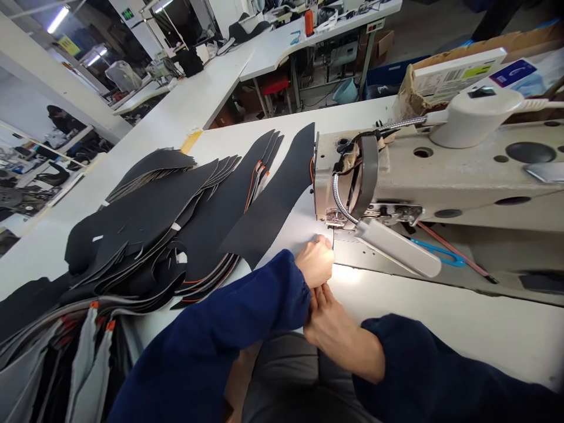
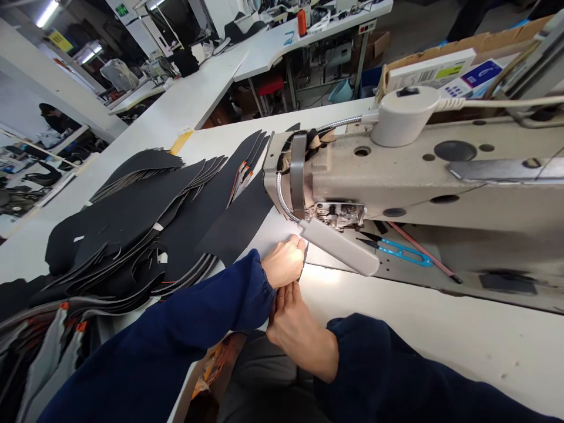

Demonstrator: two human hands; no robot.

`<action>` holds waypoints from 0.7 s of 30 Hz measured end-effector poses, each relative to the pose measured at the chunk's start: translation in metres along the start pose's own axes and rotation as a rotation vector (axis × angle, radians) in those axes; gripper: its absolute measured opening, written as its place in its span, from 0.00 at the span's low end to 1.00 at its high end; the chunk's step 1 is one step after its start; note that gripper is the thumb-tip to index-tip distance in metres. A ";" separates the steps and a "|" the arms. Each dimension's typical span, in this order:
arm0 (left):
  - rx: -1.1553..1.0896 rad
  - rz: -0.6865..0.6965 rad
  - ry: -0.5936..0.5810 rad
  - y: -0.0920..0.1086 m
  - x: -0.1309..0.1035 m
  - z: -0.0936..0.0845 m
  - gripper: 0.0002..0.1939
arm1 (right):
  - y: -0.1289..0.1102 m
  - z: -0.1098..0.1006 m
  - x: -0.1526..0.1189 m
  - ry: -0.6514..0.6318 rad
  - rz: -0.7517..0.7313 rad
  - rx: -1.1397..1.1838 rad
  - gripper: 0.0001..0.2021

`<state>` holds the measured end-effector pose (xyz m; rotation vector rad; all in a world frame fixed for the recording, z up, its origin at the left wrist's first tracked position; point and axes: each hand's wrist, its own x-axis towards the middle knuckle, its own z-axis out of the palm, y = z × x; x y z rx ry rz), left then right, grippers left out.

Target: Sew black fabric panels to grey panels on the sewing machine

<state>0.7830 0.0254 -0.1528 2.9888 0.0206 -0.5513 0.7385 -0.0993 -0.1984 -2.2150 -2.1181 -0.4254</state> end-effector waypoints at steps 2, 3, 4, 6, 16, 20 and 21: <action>-0.014 -0.014 0.021 -0.001 -0.001 -0.002 0.17 | 0.003 0.005 0.001 -0.002 0.017 -0.024 0.12; -0.021 -0.019 0.030 -0.002 -0.002 -0.002 0.17 | 0.006 0.007 0.002 -0.010 0.024 -0.035 0.12; -0.026 -0.020 0.035 -0.003 -0.004 -0.002 0.17 | 0.009 0.010 0.003 -0.023 0.026 -0.041 0.11; -0.029 -0.013 0.044 -0.007 -0.009 0.000 0.18 | 0.015 0.016 0.004 -0.042 0.028 -0.042 0.11; -0.002 0.017 0.036 -0.012 -0.005 -0.004 0.16 | 0.027 0.008 0.011 -0.034 0.011 -0.069 0.14; -0.036 0.004 0.025 -0.011 0.001 -0.007 0.14 | 0.033 0.009 0.013 0.006 -0.011 -0.056 0.13; -0.052 0.003 0.021 -0.012 0.003 -0.006 0.13 | 0.034 0.011 0.013 0.017 -0.005 -0.062 0.13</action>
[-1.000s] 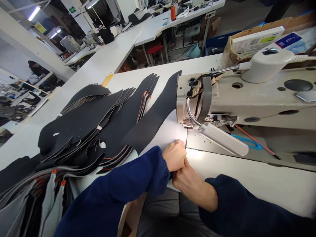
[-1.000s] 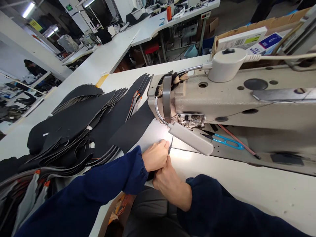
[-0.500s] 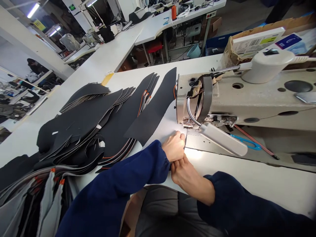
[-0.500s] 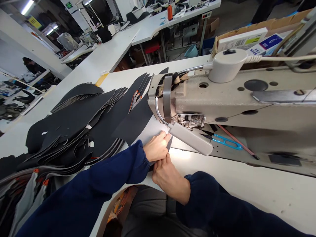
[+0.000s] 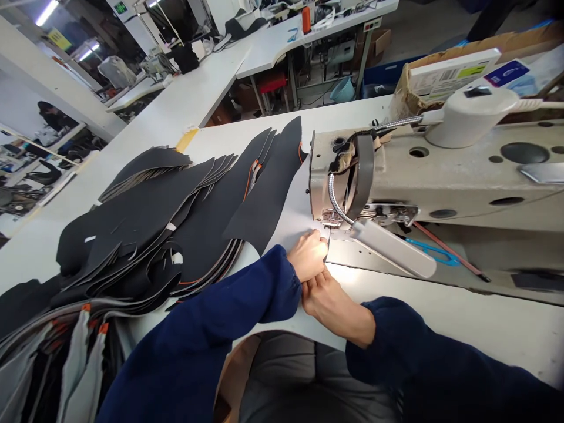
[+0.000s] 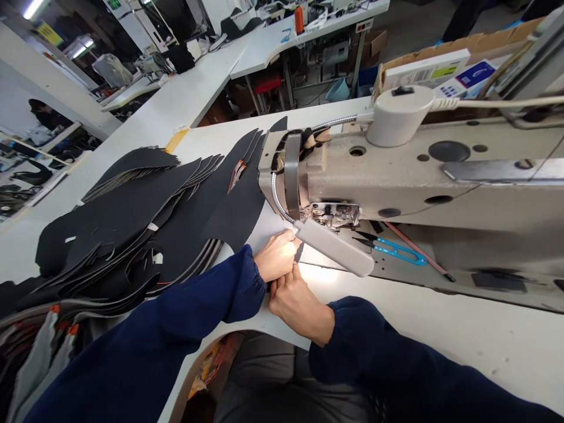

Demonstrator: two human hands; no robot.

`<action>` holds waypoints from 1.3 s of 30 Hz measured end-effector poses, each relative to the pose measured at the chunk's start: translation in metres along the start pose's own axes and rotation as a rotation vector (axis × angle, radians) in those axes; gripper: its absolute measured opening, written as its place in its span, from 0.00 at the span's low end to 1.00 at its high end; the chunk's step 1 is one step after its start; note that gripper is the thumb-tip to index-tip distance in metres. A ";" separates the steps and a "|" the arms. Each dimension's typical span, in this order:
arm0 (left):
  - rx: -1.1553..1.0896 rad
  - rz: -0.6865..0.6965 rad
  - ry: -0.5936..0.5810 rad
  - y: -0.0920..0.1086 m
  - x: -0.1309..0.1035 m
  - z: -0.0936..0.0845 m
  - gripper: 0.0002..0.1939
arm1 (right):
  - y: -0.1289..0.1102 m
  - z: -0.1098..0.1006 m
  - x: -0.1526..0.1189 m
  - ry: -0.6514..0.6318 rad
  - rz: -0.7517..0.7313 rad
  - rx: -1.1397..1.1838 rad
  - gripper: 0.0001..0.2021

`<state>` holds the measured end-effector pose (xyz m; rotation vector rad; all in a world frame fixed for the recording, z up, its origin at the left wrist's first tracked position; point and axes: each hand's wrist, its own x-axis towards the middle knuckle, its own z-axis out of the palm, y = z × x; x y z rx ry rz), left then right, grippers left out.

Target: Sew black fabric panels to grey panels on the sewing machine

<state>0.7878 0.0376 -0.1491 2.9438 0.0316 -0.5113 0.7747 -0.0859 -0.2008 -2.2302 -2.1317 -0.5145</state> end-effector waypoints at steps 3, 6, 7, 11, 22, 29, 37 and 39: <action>-0.063 -0.016 0.023 -0.005 0.006 0.006 0.11 | 0.001 0.002 0.003 -0.006 0.037 -0.020 0.12; -0.123 -0.036 0.083 -0.010 0.013 0.013 0.12 | -0.003 -0.001 0.004 -0.035 0.046 -0.019 0.11; -0.136 -0.039 0.098 -0.010 0.014 0.015 0.12 | -0.005 -0.003 0.004 -0.033 0.040 -0.016 0.11; -0.136 -0.038 0.093 -0.010 0.013 0.015 0.11 | -0.004 0.000 0.004 0.018 0.024 -0.038 0.11; -0.089 0.018 0.087 -0.017 0.011 0.011 0.15 | 0.005 0.011 0.011 -0.021 0.107 -0.090 0.13; -0.082 -0.019 0.127 -0.017 0.018 0.009 0.16 | 0.013 0.011 0.014 -0.063 0.145 -0.076 0.12; -0.068 0.133 0.116 -0.032 0.000 0.004 0.14 | 0.024 0.025 0.009 0.040 0.168 -0.207 0.15; -0.055 0.151 0.106 -0.034 -0.003 0.004 0.14 | 0.025 0.026 0.010 0.035 0.176 -0.212 0.15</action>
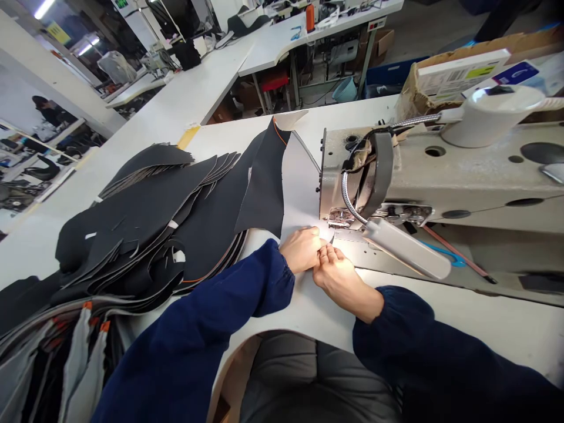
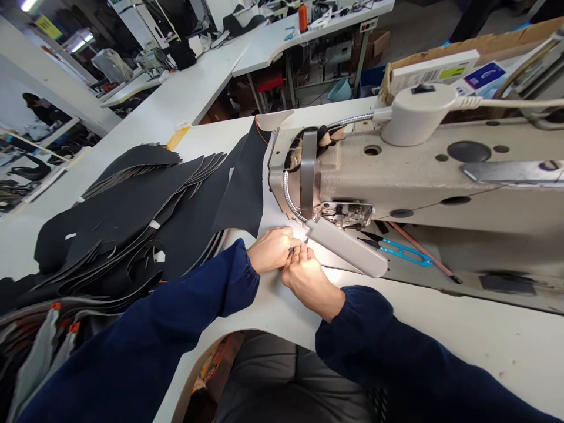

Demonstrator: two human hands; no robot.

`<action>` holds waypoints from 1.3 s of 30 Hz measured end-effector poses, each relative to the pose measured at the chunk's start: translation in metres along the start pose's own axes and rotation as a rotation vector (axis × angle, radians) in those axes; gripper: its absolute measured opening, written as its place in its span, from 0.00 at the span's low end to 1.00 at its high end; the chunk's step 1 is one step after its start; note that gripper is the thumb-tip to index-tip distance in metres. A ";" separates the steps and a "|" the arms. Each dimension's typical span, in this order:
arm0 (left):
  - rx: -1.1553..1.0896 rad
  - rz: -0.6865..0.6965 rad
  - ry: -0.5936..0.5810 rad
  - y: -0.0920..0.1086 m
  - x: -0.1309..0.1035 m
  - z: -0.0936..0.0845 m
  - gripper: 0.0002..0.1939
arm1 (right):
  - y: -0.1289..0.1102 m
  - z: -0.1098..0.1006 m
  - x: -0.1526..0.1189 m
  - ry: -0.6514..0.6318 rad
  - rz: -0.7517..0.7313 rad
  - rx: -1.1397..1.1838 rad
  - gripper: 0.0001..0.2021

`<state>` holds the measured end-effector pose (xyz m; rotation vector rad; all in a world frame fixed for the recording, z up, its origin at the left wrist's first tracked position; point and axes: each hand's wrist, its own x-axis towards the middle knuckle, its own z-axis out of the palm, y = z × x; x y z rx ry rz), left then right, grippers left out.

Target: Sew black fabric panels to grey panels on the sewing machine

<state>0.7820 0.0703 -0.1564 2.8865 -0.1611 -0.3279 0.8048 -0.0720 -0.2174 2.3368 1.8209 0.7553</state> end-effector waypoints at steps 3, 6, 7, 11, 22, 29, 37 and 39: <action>0.028 -0.001 0.011 0.001 0.002 0.001 0.14 | -0.001 -0.005 0.003 -0.016 0.023 0.008 0.13; 0.042 -0.001 0.015 0.002 0.009 0.003 0.15 | -0.006 -0.014 0.006 -0.043 0.047 0.036 0.13; 0.047 0.000 0.013 0.002 0.011 0.004 0.15 | -0.008 -0.016 0.006 -0.044 0.034 0.051 0.13; 0.048 -0.016 -0.019 0.004 0.018 0.004 0.13 | -0.010 -0.018 0.002 -0.018 -0.066 0.120 0.12; -0.079 -0.064 0.076 0.012 0.023 0.002 0.13 | 0.000 -0.002 -0.014 0.105 0.007 0.075 0.15; -0.064 -0.045 0.034 0.015 0.021 0.001 0.11 | 0.008 0.008 -0.019 0.126 0.089 0.113 0.16; 0.067 -0.079 -0.048 0.022 -0.007 0.002 0.19 | 0.011 0.012 -0.017 0.159 0.158 0.133 0.17; 0.049 -0.082 -0.041 0.024 -0.006 0.003 0.18 | 0.013 0.015 -0.019 0.166 0.171 0.156 0.17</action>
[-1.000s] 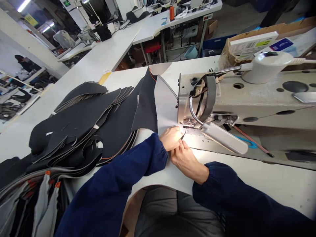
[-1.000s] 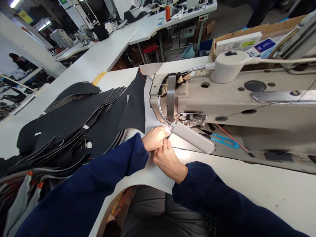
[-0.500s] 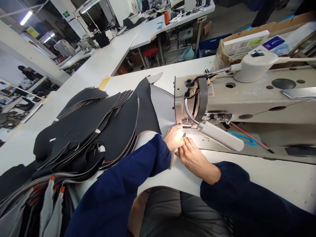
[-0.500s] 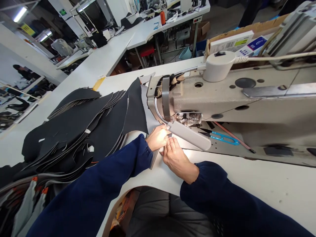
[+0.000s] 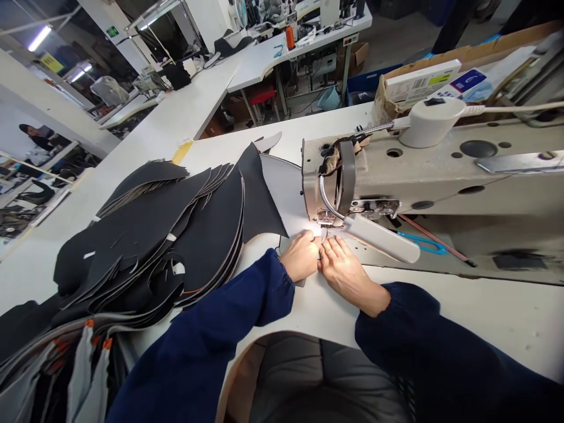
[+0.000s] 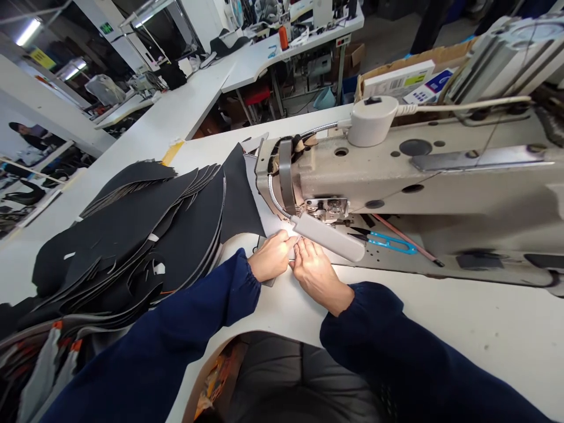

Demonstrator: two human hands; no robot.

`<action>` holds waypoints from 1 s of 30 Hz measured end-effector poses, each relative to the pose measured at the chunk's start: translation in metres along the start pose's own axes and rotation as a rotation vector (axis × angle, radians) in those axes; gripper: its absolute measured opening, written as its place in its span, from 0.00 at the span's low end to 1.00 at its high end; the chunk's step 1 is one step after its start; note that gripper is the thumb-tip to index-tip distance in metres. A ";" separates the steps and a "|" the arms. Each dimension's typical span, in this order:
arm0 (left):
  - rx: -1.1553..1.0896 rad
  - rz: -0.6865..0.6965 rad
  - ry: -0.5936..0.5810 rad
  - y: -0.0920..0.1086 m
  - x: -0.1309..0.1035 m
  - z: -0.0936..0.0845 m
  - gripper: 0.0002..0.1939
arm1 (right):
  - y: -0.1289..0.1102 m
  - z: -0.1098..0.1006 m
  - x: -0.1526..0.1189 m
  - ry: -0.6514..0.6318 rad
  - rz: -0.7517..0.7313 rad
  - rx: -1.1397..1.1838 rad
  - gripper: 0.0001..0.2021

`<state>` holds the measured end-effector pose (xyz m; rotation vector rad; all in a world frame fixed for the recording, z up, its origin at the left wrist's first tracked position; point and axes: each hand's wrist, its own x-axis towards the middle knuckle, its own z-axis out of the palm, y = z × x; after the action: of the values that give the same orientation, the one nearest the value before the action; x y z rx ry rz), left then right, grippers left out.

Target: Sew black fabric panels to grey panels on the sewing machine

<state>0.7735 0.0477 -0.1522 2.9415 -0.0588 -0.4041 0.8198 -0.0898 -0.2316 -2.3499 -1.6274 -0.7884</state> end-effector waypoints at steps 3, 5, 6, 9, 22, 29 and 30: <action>0.021 -0.023 0.023 0.006 -0.004 0.001 0.19 | 0.005 0.000 -0.005 -0.002 -0.005 0.064 0.17; 0.074 -0.054 0.025 0.011 -0.011 0.001 0.20 | 0.007 -0.002 -0.008 -0.005 -0.020 0.118 0.15; 0.101 -0.072 0.023 0.013 -0.015 0.002 0.21 | 0.007 -0.004 -0.010 -0.010 -0.020 0.141 0.15; 0.151 -0.084 0.051 0.011 -0.022 0.007 0.21 | 0.007 -0.006 -0.013 -0.025 -0.018 0.171 0.13; 0.268 0.046 0.089 0.002 -0.011 0.027 0.18 | 0.014 -0.017 -0.015 0.066 0.008 0.213 0.09; 0.149 0.060 0.221 -0.017 -0.011 0.028 0.16 | 0.014 -0.023 -0.011 0.080 0.024 0.212 0.08; 0.119 0.058 0.255 -0.020 -0.011 0.027 0.16 | 0.013 -0.023 -0.010 0.049 0.016 0.199 0.08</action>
<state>0.7561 0.0634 -0.1783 3.0722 -0.1396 -0.0163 0.8219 -0.1127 -0.2151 -2.1856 -1.5861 -0.6432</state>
